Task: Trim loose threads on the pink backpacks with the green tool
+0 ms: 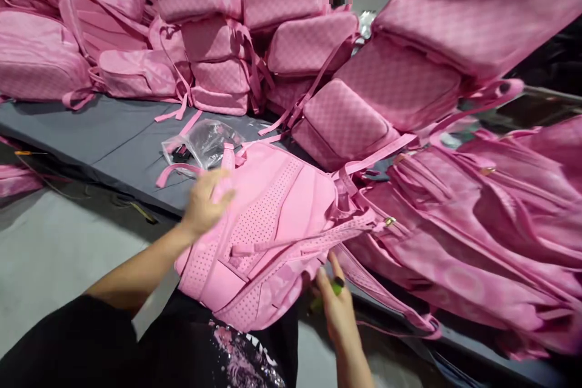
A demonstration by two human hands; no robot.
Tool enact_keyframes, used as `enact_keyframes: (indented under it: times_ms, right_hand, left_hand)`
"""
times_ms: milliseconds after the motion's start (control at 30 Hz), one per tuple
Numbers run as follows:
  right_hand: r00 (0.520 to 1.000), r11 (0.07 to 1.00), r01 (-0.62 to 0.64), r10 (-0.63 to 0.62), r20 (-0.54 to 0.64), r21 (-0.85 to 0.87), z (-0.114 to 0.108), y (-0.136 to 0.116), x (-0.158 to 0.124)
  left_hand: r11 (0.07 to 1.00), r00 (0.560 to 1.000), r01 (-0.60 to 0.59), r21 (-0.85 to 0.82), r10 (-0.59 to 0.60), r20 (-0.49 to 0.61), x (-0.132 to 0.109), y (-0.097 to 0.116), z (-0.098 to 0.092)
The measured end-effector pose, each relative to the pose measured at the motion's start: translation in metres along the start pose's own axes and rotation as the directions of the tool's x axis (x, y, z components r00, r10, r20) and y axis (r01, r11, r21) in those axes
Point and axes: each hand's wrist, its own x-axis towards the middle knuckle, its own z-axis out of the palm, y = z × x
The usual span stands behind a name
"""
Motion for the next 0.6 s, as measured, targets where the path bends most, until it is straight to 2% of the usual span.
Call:
enact_keyframes:
  times_ms: [33,67,100,133,200,267,333,400,467,500,567,600]
  right_hand:
    - [1.000,1.000,0.024,-0.024,0.007,0.003,0.008,0.001,-0.002]
    - [0.996,0.996,0.086,-0.086,-0.003,-0.005,0.017,-0.001,0.001]
    - [0.987,0.987,0.160,-0.160,-0.027,-0.016,0.026,-0.005,0.007]
    - [0.971,0.972,0.232,-0.233,-0.047,-0.030,0.033,-0.010,0.016]
    - [0.941,0.938,0.330,-0.336,-0.039,-0.105,0.036,-0.022,0.037]
    - [0.920,0.882,0.381,-0.390,0.023,-0.277,0.027,-0.037,0.046]
    - [0.888,0.766,0.403,-0.459,0.013,-0.502,0.016,-0.056,0.037]
    - [0.808,0.660,0.451,-0.588,-0.041,-0.601,0.018,-0.077,0.014]
    - [0.734,0.631,0.584,-0.680,-0.001,-0.511,0.039,-0.093,-0.007]
    - [0.730,0.640,0.642,-0.679,0.078,-0.422,0.054,-0.097,-0.012]
    - [0.766,0.718,0.643,-0.602,0.225,-0.267,0.084,-0.096,-0.007]
    - [0.788,0.760,0.613,-0.572,0.228,-0.216,0.094,-0.090,0.002]
  left_hand:
    - [0.973,0.971,0.225,0.059,-0.218,-0.100,-0.005,-0.016,-0.012]
    - [0.915,0.915,0.389,0.105,-0.371,-0.160,-0.010,-0.031,-0.019]
    - [0.846,0.851,0.515,0.139,-0.483,-0.207,-0.015,-0.042,-0.020]
    - [0.790,0.803,0.589,0.169,-0.549,-0.233,-0.020,-0.051,-0.018]
    - [0.760,0.787,0.615,0.210,-0.572,-0.233,-0.036,-0.056,-0.004]
    - [0.741,0.778,0.626,0.244,-0.575,-0.251,-0.056,-0.051,0.012]
    - [0.750,0.790,0.610,0.254,-0.549,-0.274,-0.076,-0.043,0.024]
    - [0.784,0.809,0.575,0.235,-0.503,-0.303,-0.093,-0.037,0.031]
    - [0.807,0.814,0.557,0.198,-0.482,-0.324,-0.100,-0.035,0.034]
    - [0.808,0.810,0.561,0.181,-0.489,-0.324,-0.101,-0.035,0.035]
    - [0.798,0.795,0.582,0.157,-0.517,-0.317,-0.099,-0.039,0.035]
    - [0.793,0.790,0.590,0.153,-0.527,-0.313,-0.098,-0.042,0.035]
